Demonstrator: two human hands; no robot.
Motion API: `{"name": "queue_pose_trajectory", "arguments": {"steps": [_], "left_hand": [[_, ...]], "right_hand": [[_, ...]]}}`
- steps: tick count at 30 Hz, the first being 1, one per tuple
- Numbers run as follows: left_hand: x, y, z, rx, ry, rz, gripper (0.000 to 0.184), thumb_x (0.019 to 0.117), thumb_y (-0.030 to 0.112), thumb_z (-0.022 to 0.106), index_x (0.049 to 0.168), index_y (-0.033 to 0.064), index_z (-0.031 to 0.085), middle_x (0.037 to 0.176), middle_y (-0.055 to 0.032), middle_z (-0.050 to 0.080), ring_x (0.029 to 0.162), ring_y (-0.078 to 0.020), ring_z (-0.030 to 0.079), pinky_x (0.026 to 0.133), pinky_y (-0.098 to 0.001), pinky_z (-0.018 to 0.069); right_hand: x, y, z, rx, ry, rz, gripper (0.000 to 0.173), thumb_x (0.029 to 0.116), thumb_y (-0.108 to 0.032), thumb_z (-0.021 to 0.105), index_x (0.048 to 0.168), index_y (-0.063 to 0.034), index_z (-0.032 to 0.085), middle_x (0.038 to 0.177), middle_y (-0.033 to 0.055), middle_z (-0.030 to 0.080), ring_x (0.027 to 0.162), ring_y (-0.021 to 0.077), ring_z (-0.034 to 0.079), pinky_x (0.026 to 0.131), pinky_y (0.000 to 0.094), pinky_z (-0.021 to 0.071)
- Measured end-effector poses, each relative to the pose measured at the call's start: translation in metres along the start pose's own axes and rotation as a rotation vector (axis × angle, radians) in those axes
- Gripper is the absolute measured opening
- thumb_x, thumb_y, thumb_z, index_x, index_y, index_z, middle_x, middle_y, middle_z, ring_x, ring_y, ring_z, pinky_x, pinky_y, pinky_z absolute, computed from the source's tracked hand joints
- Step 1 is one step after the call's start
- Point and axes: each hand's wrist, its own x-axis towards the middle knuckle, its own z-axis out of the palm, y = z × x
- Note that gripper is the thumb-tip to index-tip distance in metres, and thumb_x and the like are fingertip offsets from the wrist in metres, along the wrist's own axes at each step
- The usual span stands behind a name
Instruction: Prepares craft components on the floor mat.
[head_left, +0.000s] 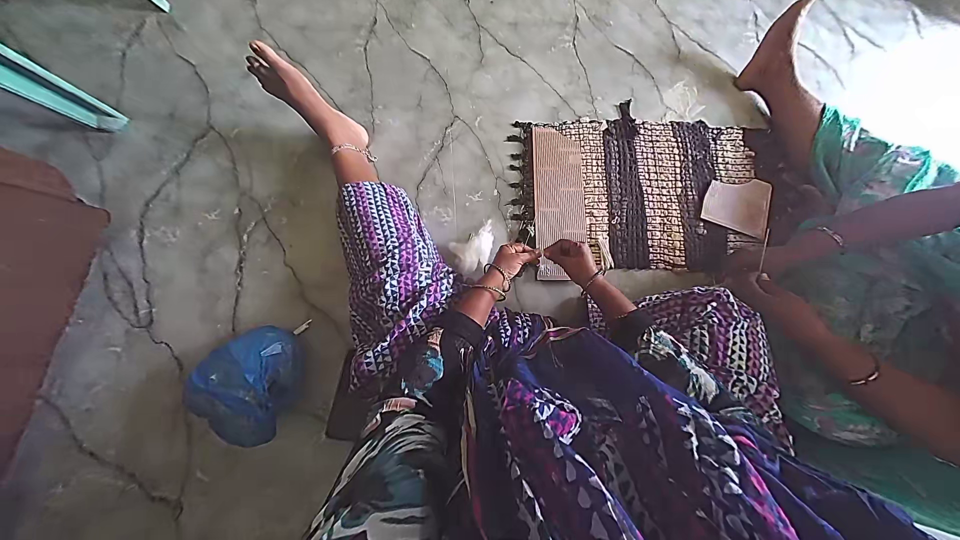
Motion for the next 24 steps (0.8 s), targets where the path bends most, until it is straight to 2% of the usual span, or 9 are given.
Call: {"name": "queue_pose_trajectory", "arguments": {"steps": [2, 5, 6, 9, 11, 13, 16, 18, 24], "left_hand": [[-0.002, 0.000, 0.000, 0.046, -0.012, 0.025, 0.023, 0.1038, 0.018, 0.063, 0.120, 0.0034, 0.070, 0.097, -0.0057, 0.070, 0.067, -0.0044, 0.050, 0.059, -0.0232, 0.0401], [-0.001, -0.001, 0.001, 0.178, -0.013, 0.095, 0.044, 0.1103, 0.027, 0.051, 0.147, 0.0038, 0.053, 0.136, -0.0190, 0.063, 0.112, -0.0243, 0.062, 0.095, -0.0413, 0.0492], [0.000, -0.002, 0.002, 0.234, -0.003, 0.138, 0.046, 0.1124, 0.028, 0.045, 0.150, 0.0016, 0.051, 0.143, -0.0224, 0.059, 0.127, -0.0326, 0.060, 0.108, -0.0484, 0.0456], [0.001, -0.001, 0.005, 0.443, 0.046, 0.259, 0.041, 0.1138, 0.018, 0.037, 0.146, -0.0011, 0.055, 0.147, -0.0223, 0.058, 0.138, -0.0374, 0.054, 0.118, -0.0515, 0.0370], [-0.003, 0.009, 0.009, 0.561, 0.093, 0.266, 0.038, 0.1117, 0.011, 0.040, 0.143, 0.0021, 0.060, 0.143, -0.0214, 0.061, 0.136, -0.0377, 0.055, 0.117, -0.0512, 0.0378], [-0.006, 0.012, 0.012, 0.646, 0.147, 0.259, 0.039, 0.1103, 0.011, 0.043, 0.145, 0.0066, 0.060, 0.134, -0.0236, 0.065, 0.126, -0.0391, 0.060, 0.110, -0.0521, 0.0443], [-0.009, 0.014, 0.016, 0.752, 0.152, 0.217, 0.046, 0.1129, 0.024, 0.041, 0.157, 0.0105, 0.045, 0.143, -0.0241, 0.060, 0.129, -0.0417, 0.060, 0.108, -0.0563, 0.0464], [-0.009, 0.015, 0.021, 0.802, 0.140, 0.233, 0.048, 0.1138, 0.025, 0.036, 0.160, 0.0111, 0.040, 0.145, -0.0250, 0.057, 0.127, -0.0429, 0.061, 0.105, -0.0584, 0.0484], [-0.009, 0.011, 0.037, 0.872, 0.084, 0.240, 0.040, 0.1100, 0.011, 0.042, 0.146, 0.0138, 0.060, 0.133, -0.0223, 0.065, 0.118, -0.0395, 0.066, 0.100, -0.0554, 0.0514]], "right_hand": [[0.002, 0.000, -0.007, -0.041, -0.006, -0.006, 0.016, 0.0970, -0.008, 0.069, 0.100, 0.0073, 0.073, 0.091, 0.0182, 0.073, 0.085, 0.0224, 0.068, 0.086, 0.0430, 0.0530], [0.014, 0.013, -0.022, -0.221, -0.005, -0.140, 0.017, 0.0960, -0.010, 0.069, 0.101, 0.0049, 0.076, 0.104, 0.0230, 0.074, 0.103, 0.0360, 0.069, 0.096, 0.0556, 0.0502], [0.020, 0.019, -0.028, -0.304, -0.015, -0.160, 0.017, 0.0940, -0.010, 0.072, 0.105, 0.0019, 0.077, 0.113, 0.0242, 0.072, 0.112, 0.0407, 0.066, 0.101, 0.0592, 0.0473], [0.034, 0.029, -0.043, -0.578, -0.045, -0.081, 0.049, 0.0856, -0.018, 0.083, 0.133, -0.0140, 0.070, 0.149, 0.0204, 0.053, 0.136, 0.0464, 0.048, 0.105, 0.0681, 0.0383], [0.035, 0.031, -0.048, -0.643, -0.026, -0.022, 0.066, 0.0824, -0.021, 0.086, 0.144, -0.0172, 0.062, 0.159, 0.0185, 0.044, 0.141, 0.0467, 0.043, 0.108, 0.0695, 0.0345], [0.035, 0.037, -0.051, -0.619, 0.013, -0.026, 0.066, 0.0820, -0.021, 0.087, 0.143, -0.0158, 0.062, 0.157, 0.0185, 0.046, 0.141, 0.0462, 0.044, 0.109, 0.0691, 0.0332], [0.032, 0.044, -0.053, -0.572, 0.053, -0.039, 0.060, 0.0820, -0.019, 0.086, 0.138, -0.0123, 0.066, 0.152, 0.0202, 0.051, 0.139, 0.0457, 0.046, 0.109, 0.0691, 0.0340], [0.031, 0.041, -0.056, -0.552, 0.060, -0.013, 0.059, 0.0829, -0.019, 0.086, 0.138, -0.0116, 0.065, 0.150, 0.0209, 0.053, 0.138, 0.0454, 0.047, 0.108, 0.0690, 0.0344], [0.033, 0.042, -0.064, -0.504, 0.127, 0.006, 0.050, 0.0852, -0.010, 0.080, 0.134, -0.0098, 0.069, 0.144, 0.0193, 0.059, 0.135, 0.0441, 0.050, 0.107, 0.0690, 0.0354]]}}
